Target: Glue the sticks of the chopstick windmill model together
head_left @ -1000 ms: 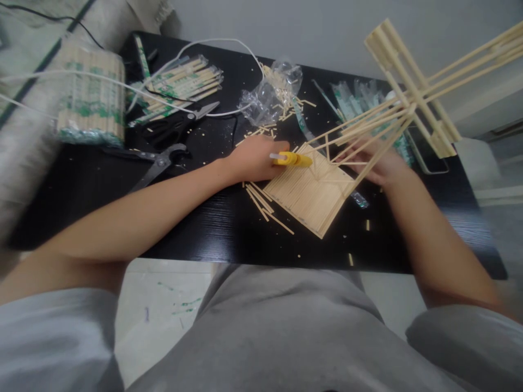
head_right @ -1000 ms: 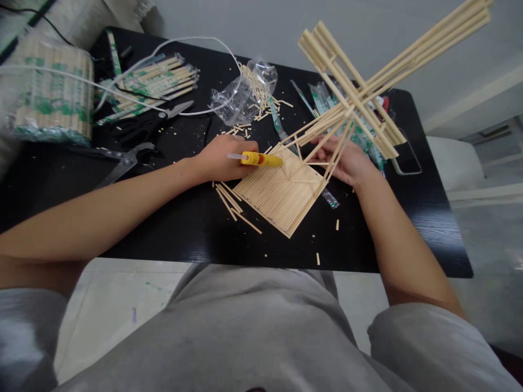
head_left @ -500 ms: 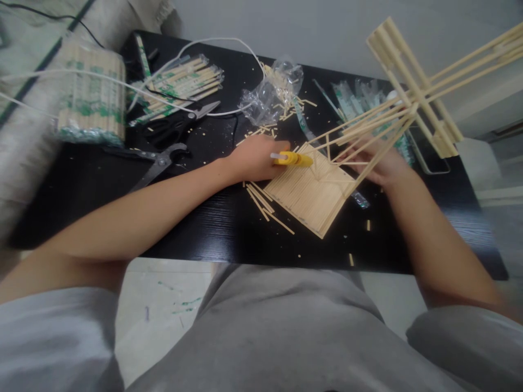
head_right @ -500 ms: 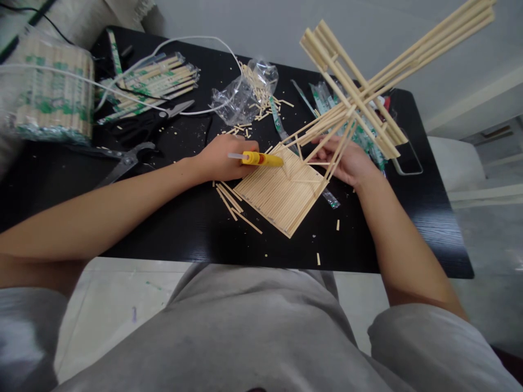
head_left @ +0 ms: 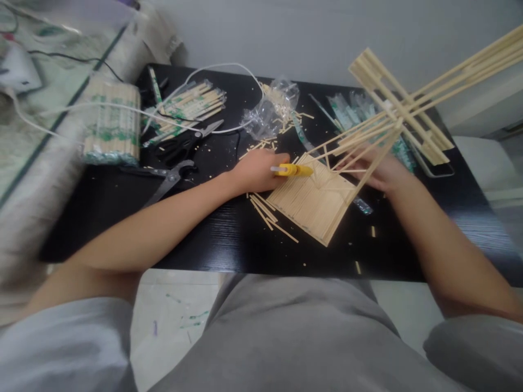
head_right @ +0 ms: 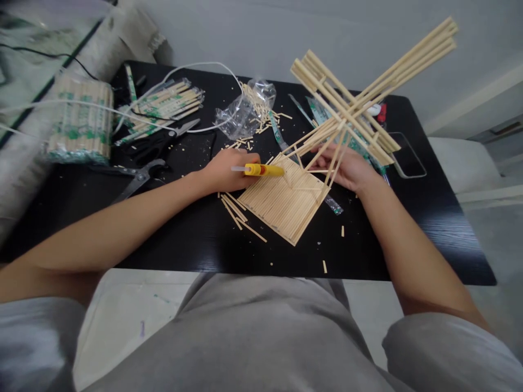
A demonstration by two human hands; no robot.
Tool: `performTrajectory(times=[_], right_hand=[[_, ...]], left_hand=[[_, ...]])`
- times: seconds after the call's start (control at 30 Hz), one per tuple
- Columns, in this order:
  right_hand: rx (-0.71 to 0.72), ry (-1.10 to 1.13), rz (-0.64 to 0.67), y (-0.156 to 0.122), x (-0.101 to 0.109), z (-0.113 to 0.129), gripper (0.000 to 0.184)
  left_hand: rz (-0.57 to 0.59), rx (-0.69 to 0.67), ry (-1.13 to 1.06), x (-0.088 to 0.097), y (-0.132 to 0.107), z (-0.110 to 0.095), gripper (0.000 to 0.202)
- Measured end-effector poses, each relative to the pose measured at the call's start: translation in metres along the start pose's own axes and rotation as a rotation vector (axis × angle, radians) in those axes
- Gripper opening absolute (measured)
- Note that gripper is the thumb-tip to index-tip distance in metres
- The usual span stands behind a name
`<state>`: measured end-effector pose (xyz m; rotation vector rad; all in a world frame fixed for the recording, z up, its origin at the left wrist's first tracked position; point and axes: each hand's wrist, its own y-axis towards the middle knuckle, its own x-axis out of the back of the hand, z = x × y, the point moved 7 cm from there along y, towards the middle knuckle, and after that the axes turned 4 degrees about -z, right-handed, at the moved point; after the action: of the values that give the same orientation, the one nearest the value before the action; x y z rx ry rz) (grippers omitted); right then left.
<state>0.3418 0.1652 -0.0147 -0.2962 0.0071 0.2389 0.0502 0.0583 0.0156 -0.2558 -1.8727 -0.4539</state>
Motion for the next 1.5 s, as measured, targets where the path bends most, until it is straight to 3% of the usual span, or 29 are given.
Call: performTrajectory(times=[0.2,0.4,0.8,1.1,1.5], right_hand=[[-0.022,0.056,0.013,-0.003,-0.004,-0.001,0.018],[-0.032,0.045,0.133,-0.008,-0.018,0.007,0.022],[0.047,0.193,0.365,0.02,-0.023,-0.013,0.012],[0.144,0.246,0.448,0.012,-0.033,-0.003,0.041],[0.134,0.25,0.429,0.017,-0.037,-0.004,0.048]], left_hand=[[-0.012,-0.028,0.02,0.006,-0.002,-0.003,0.019],[-0.003,-0.048,0.019,0.005,-0.002,0.001,0.018],[-0.035,-0.047,0.005,0.002,-0.005,0.017,0.014],[-0.099,-0.09,-0.058,0.003,-0.005,0.023,0.012],[-0.125,-0.106,-0.055,0.0,-0.005,0.028,0.012]])
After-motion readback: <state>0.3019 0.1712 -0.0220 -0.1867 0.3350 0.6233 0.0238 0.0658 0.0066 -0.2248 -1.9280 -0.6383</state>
